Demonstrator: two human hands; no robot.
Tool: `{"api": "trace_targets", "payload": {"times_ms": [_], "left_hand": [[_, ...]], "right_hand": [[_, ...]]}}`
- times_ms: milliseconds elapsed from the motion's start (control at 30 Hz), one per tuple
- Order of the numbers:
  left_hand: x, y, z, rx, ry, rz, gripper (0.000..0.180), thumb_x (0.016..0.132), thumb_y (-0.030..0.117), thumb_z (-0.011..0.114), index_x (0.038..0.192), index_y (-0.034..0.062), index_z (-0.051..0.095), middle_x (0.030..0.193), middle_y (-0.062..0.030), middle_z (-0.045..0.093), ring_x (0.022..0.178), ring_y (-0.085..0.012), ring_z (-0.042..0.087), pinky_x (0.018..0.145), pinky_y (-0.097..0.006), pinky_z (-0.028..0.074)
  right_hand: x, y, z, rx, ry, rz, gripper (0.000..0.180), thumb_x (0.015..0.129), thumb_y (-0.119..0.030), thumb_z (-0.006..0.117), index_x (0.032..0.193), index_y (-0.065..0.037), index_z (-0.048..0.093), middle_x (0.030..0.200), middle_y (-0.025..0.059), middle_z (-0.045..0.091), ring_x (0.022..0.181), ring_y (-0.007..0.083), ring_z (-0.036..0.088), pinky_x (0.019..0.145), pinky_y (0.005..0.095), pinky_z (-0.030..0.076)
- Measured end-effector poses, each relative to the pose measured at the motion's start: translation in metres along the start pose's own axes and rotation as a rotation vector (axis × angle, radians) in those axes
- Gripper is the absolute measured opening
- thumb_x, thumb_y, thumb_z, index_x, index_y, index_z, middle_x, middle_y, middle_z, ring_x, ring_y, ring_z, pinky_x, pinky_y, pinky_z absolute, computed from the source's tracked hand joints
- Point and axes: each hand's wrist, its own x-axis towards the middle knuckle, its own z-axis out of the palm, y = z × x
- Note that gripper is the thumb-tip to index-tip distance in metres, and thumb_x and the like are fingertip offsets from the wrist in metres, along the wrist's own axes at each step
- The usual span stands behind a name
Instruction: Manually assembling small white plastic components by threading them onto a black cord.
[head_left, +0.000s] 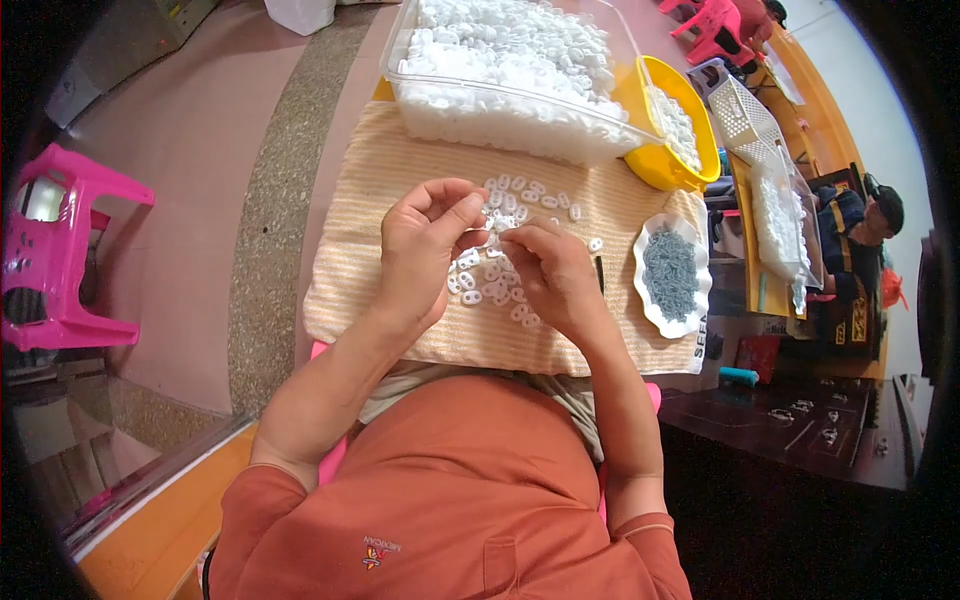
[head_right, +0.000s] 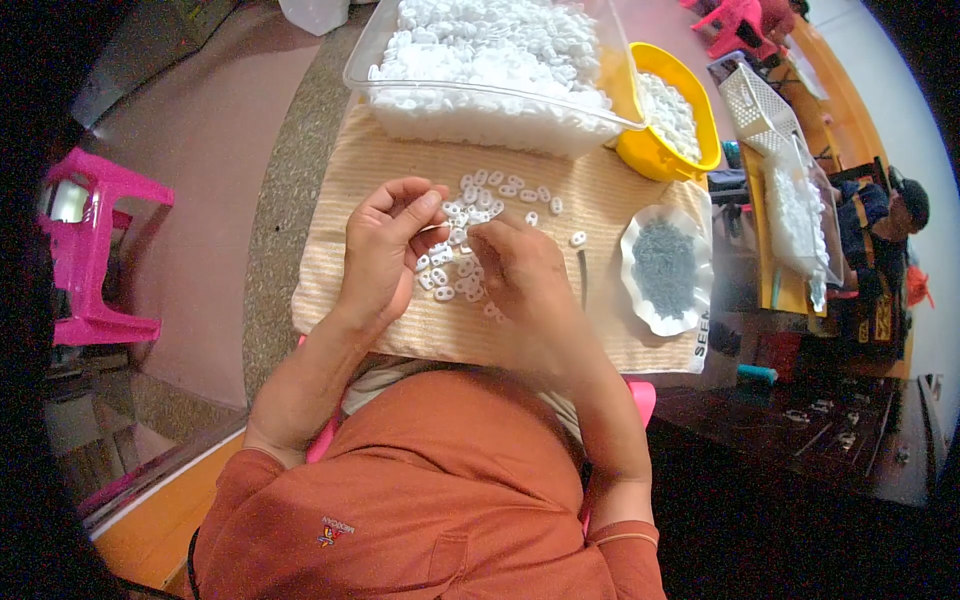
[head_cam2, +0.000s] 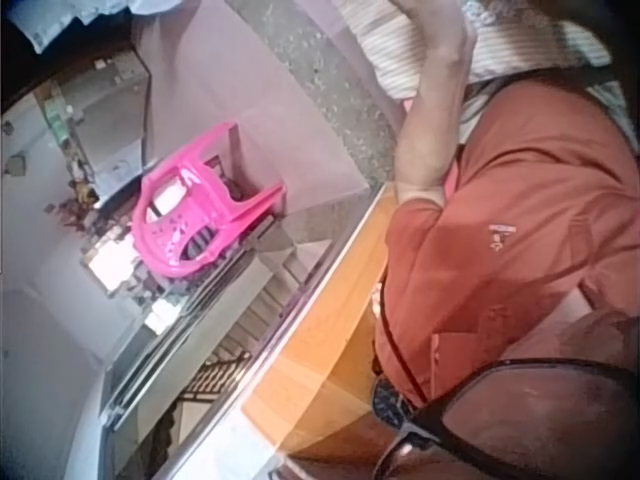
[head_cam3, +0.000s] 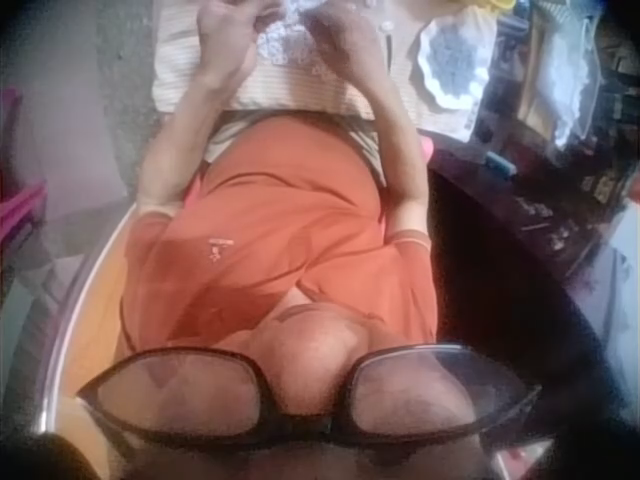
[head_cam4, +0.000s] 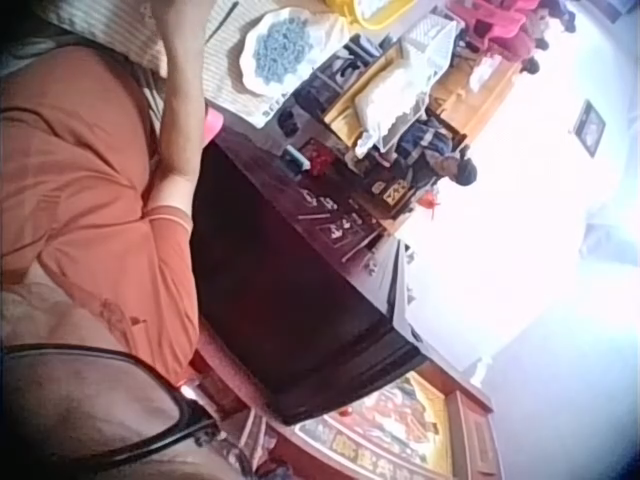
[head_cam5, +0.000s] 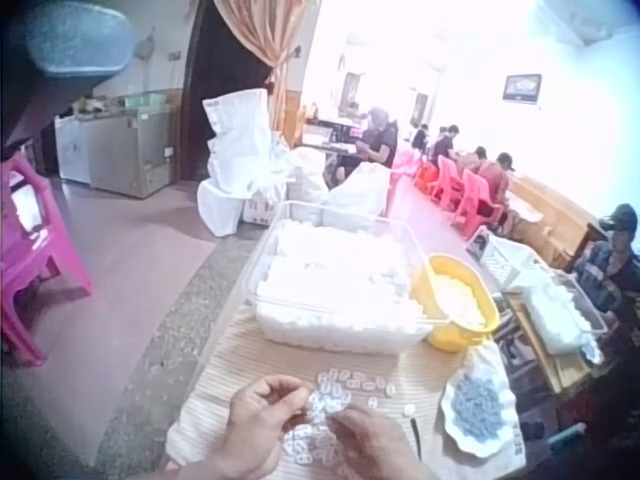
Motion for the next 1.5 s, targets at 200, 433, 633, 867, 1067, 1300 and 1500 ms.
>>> {"api": "trace_targets", "payload": {"times_ms": [200,433,633,867,1067,1300,1500], "left_hand": [[-0.007,-0.01,0.001,0.277,-0.228,-0.001,0.012,0.087,0.008,0.068,0.097,0.0012,0.065,0.088,-0.0043,0.067,0.076,-0.0086,0.062,0.07,-0.023,0.054],[-0.016,-0.008,0.009,0.293,-0.337,-0.115,0.012,0.088,0.009,0.068,0.095,0.0005,0.064,0.084,-0.0035,0.066,0.075,-0.0093,0.062,0.069,-0.024,0.054],[-0.019,-0.008,0.01,0.215,-0.374,-0.265,0.014,0.089,0.011,0.067,0.098,0.0012,0.063,0.089,-0.0053,0.067,0.079,-0.0106,0.064,0.071,-0.026,0.056],[-0.021,-0.016,0.008,0.12,-0.384,-0.337,0.014,0.089,0.011,0.067,0.098,0.0018,0.062,0.09,-0.0055,0.067,0.078,-0.0116,0.065,0.071,-0.025,0.057],[-0.025,-0.016,0.012,0.101,-0.412,-0.38,0.015,0.088,0.011,0.067,0.098,0.0012,0.061,0.09,-0.0062,0.066,0.076,-0.012,0.064,0.07,-0.025,0.057],[-0.03,-0.023,0.013,0.086,-0.42,-0.421,0.017,0.088,0.009,0.067,0.102,0.0005,0.063,0.091,-0.0055,0.066,0.079,-0.0118,0.064,0.073,-0.026,0.057],[-0.03,-0.025,0.012,0.088,-0.408,-0.421,0.017,0.089,0.009,0.066,0.103,0.0007,0.063,0.09,-0.0061,0.066,0.08,-0.0118,0.065,0.074,-0.027,0.057]], "right_hand": [[-0.01,-0.003,-0.019,0.685,0.068,0.306,0.008,0.089,-0.008,0.065,0.089,0.0,0.066,0.067,0.0009,0.059,0.059,0.0067,0.052,0.052,0.0226,0.04],[-0.021,0.008,-0.025,1.013,0.026,0.36,0.015,0.091,-0.014,0.065,0.089,0.001,0.065,0.068,0.0011,0.061,0.055,0.0049,0.053,0.047,0.0206,0.041],[-0.027,0.007,-0.023,1.096,0.048,0.368,0.015,0.09,-0.014,0.066,0.092,0.001,0.065,0.072,0.0028,0.063,0.057,0.0057,0.054,0.048,0.0208,0.043],[-0.035,0.009,-0.026,1.008,0.062,0.246,0.015,0.089,-0.006,0.065,0.101,0.003,0.066,0.085,0.0086,0.064,0.061,0.0106,0.058,0.049,0.0228,0.048],[-0.044,0.014,-0.023,1.045,0.103,0.188,0.014,0.09,-0.005,0.063,0.099,0.005,0.065,0.094,0.0109,0.062,0.062,0.0116,0.058,0.051,0.0227,0.049],[-0.057,0.013,-0.03,1.004,0.175,0.264,0.014,0.093,-0.008,0.061,0.097,0.004,0.065,0.085,0.0082,0.062,0.06,0.0108,0.057,0.05,0.0228,0.048],[-0.076,0.025,-0.049,0.865,0.292,0.308,0.014,0.092,-0.007,0.06,0.094,0.006,0.065,0.082,0.0078,0.06,0.057,0.0109,0.055,0.049,0.0221,0.046]]}}
